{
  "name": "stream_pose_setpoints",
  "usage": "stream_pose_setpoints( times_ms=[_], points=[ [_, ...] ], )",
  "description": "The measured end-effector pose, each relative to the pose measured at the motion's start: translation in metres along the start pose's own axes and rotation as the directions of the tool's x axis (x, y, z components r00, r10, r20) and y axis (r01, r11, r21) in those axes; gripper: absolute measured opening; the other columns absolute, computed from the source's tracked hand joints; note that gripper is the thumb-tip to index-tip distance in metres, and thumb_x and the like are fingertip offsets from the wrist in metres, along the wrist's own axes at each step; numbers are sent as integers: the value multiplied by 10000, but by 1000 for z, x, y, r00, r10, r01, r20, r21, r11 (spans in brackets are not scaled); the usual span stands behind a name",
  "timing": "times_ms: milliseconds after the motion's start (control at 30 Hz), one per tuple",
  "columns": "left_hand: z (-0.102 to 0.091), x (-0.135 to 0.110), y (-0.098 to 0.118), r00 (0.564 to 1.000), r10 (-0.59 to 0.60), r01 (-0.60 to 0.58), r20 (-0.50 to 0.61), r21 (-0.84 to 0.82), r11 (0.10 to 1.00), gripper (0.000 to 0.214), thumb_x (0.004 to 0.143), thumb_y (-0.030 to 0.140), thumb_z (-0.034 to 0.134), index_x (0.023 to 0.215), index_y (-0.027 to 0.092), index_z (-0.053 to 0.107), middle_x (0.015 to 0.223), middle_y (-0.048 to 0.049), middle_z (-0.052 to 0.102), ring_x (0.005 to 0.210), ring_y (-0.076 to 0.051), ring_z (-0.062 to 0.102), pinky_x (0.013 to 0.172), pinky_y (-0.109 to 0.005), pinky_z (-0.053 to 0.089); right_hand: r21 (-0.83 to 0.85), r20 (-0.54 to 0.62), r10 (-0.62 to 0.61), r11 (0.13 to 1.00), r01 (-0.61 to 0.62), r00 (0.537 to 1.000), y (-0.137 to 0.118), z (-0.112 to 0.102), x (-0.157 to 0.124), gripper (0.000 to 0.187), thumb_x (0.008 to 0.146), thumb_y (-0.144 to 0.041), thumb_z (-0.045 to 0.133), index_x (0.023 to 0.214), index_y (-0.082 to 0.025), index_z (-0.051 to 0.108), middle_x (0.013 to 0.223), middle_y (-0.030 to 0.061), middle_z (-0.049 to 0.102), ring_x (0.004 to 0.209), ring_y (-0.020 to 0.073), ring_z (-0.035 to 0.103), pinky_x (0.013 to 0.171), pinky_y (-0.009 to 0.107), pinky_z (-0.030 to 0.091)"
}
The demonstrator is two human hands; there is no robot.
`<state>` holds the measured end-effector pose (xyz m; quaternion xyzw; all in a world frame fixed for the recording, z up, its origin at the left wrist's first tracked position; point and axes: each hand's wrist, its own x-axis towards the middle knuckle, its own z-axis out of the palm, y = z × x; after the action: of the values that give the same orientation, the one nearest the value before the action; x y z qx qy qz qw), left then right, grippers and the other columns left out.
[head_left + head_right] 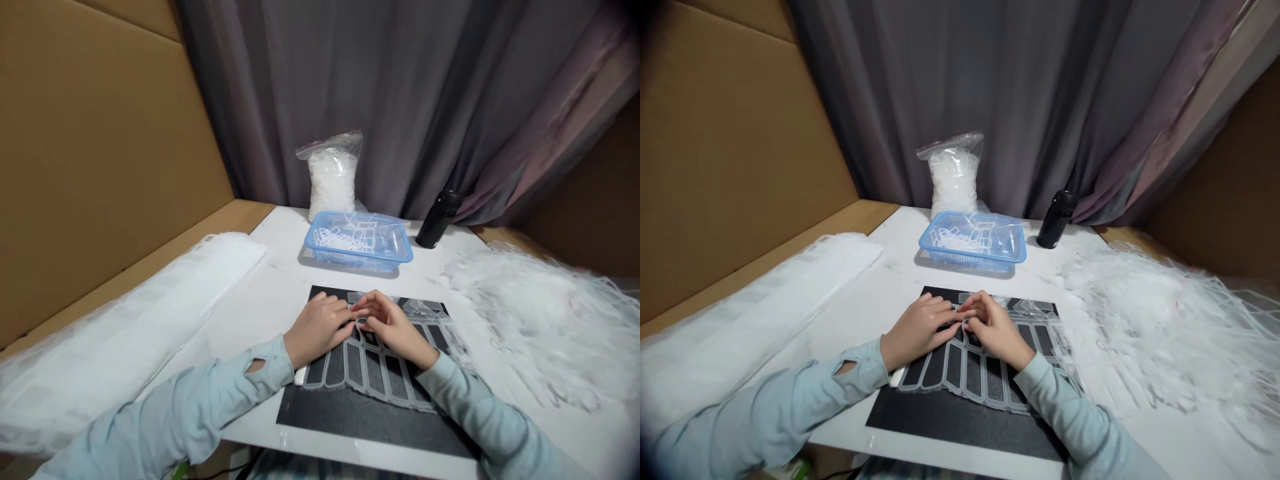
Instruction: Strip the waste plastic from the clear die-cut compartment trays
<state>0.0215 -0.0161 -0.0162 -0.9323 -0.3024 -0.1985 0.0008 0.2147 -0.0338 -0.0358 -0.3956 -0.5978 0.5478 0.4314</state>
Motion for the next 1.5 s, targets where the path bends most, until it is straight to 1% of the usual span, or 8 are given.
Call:
stream_pose_setpoints(
  times_ms=[367,633,800,967,1100,1233,1400,1500],
  points=[
    [2,4,-6,998,-64,66,23,-127,990,65,837,175,648,834,188,584,801,18,641,776,-172,609,700,-298,360,-240,-10,-87,967,82,996,-6,4,-3,286,728,-58,456,958,-218,513,964,34,673,967,181,679,794,312,538],
    [-8,1,-13,998,-55,46,-31,-220,974,125,767,103,615,805,198,543,786,32,610,735,-153,579,693,-276,373,-635,140,-290,707,310,947,-24,-5,-5,128,906,-184,528,821,-209,619,858,46,663,791,190,634,757,326,488],
    [-16,-1,-15,992,-53,21,-115,-258,966,132,759,90,595,796,197,526,794,19,612,726,-157,546,716,-280,376,-665,158,-294,674,321,943,-19,-14,-3,116,895,-256,613,789,-210,608,957,69,650,887,216,629,808,347,488],
    [-18,-2,-14,984,-43,-10,-175,-295,956,140,738,83,599,787,198,534,763,25,607,708,-150,531,715,-283,370,-654,204,-276,675,341,939,-17,-15,-2,75,910,-163,575,875,-220,608,1082,70,624,1014,215,620,889,356,484],
    [-18,-1,-19,958,-164,79,-236,-333,940,98,783,105,580,803,193,541,792,14,611,746,-153,548,721,-279,393,-638,226,-327,662,393,918,-15,-13,-5,219,925,-138,544,1112,-251,559,1146,74,605,1108,220,592,954,378,486],
    [-15,1,-26,937,-248,152,-244,-355,922,71,836,120,548,826,190,552,813,16,621,750,-143,573,704,-264,419,-698,329,-316,553,454,890,-15,-11,-7,389,957,-141,487,1314,-294,502,1315,95,550,1180,236,575,976,404,495],
    [-15,-1,-19,948,-170,84,-269,-305,949,35,866,186,562,833,180,571,807,-4,631,747,-155,564,723,-291,400,-741,391,-304,456,493,869,-16,-7,-7,219,993,-227,470,1090,-240,666,1103,92,676,997,228,658,844,365,550],
    [-15,-4,-9,965,63,-125,-253,-238,963,67,864,206,564,812,178,595,764,-9,632,715,-155,553,685,-296,376,-721,410,-346,443,532,844,-13,-6,-6,207,990,-235,485,973,-190,686,965,91,706,950,224,672,821,349,555]
  ],
)
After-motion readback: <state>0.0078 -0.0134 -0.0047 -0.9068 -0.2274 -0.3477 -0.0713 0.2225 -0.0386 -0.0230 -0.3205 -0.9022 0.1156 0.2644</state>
